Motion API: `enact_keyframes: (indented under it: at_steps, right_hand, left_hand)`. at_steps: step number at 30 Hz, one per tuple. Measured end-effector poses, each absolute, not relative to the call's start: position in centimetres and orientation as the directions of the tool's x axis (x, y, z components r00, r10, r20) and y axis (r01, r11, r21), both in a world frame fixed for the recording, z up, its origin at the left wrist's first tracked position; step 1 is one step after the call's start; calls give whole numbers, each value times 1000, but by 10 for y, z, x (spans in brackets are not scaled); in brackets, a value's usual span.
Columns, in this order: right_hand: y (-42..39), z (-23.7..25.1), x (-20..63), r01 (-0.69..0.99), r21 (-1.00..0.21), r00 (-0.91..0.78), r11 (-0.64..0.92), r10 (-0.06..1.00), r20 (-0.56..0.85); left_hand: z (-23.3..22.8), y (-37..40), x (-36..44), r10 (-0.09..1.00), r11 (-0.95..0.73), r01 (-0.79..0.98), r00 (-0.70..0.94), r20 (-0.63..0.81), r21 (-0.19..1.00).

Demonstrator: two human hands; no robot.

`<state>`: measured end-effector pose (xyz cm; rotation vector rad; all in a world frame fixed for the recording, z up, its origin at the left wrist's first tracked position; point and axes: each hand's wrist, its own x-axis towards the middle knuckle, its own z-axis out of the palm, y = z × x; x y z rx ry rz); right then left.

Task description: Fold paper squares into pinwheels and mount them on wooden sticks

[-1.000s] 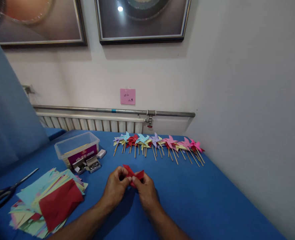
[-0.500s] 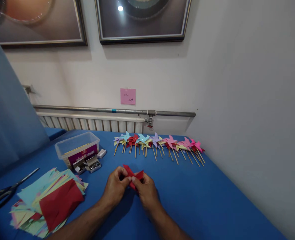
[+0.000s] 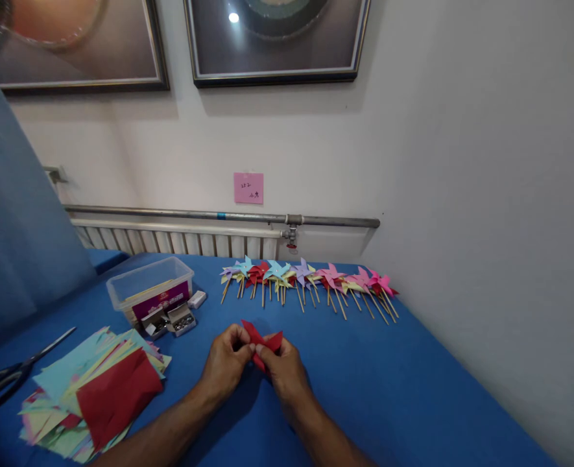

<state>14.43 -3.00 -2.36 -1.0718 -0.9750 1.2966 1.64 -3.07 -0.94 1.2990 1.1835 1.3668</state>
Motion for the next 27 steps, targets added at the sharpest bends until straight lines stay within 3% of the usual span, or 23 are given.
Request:
enact_keyframes:
  at_steps: [19, 27]
  right_hand:
    - [-33, -14, 144, -318, -946, 32, -56, 997, -70]
    - [-29, -29, 148, -228, -973, 27, 28, 999, 22]
  left_hand:
    - [-4, -30, 15, 984, -171, 54, -30, 173, 984]
    - [8, -27, -1, 972, -230, 171, -7, 234, 958]
